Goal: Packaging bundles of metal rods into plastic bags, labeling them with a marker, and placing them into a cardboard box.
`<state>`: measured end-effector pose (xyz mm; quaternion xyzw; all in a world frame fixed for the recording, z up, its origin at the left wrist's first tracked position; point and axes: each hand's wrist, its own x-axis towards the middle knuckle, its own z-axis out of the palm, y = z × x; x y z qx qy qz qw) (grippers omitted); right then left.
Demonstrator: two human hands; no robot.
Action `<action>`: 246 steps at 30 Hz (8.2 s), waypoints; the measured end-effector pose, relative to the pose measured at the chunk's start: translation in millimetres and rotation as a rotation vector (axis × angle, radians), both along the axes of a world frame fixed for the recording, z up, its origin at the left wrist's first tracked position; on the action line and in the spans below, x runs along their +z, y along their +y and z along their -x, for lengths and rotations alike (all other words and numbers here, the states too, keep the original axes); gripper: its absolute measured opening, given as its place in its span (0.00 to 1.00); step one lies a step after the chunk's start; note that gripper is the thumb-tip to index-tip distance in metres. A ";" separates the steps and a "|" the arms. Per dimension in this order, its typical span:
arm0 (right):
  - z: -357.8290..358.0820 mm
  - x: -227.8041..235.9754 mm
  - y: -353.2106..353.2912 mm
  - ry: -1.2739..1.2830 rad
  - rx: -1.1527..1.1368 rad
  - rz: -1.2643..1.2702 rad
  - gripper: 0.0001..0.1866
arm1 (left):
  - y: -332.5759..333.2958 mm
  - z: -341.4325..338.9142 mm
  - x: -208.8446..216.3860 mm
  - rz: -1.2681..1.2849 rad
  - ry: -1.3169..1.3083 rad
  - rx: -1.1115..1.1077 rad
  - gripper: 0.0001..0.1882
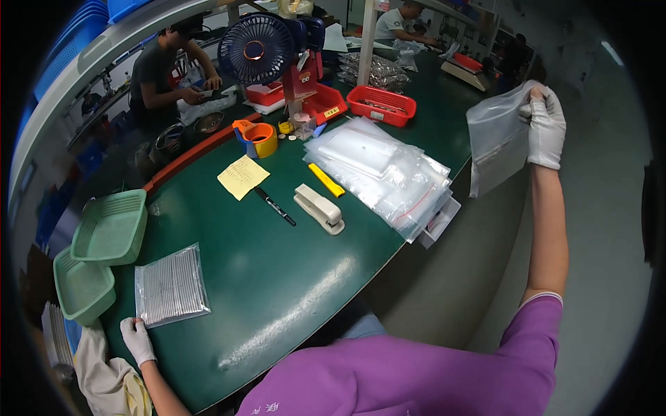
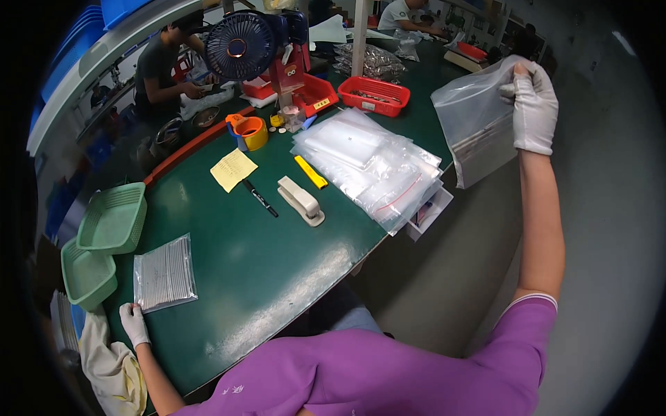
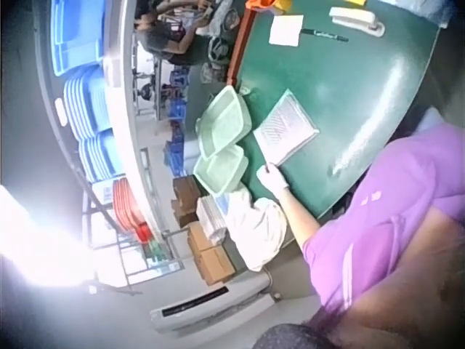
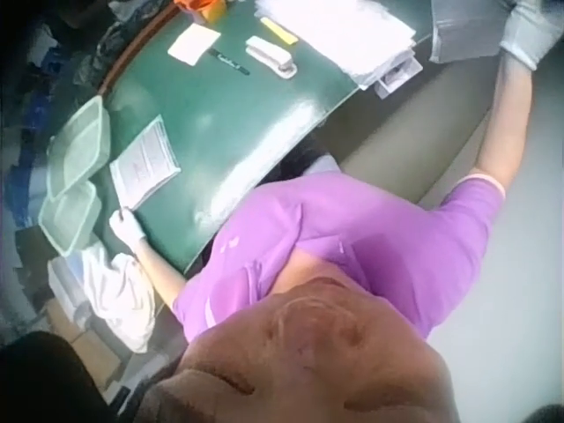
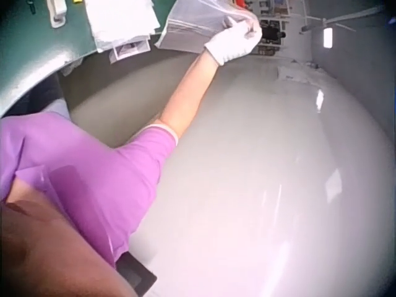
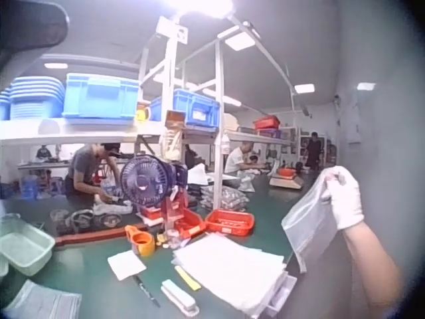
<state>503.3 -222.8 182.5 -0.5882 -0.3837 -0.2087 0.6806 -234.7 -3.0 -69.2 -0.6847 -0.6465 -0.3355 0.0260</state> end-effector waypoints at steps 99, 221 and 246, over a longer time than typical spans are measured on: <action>293.2 -177.1 45.4 -0.974 0.826 0.523 0.03 | -134.0 -261.7 58.4 0.005 0.320 -0.840 0.24; 269.7 -163.4 71.4 -0.581 0.901 0.578 0.10 | -94.5 -207.2 72.5 0.282 -0.402 -1.009 0.05; 294.7 -160.3 54.6 -0.796 0.880 0.472 0.12 | -132.1 -239.5 90.9 -0.132 0.015 -0.966 0.10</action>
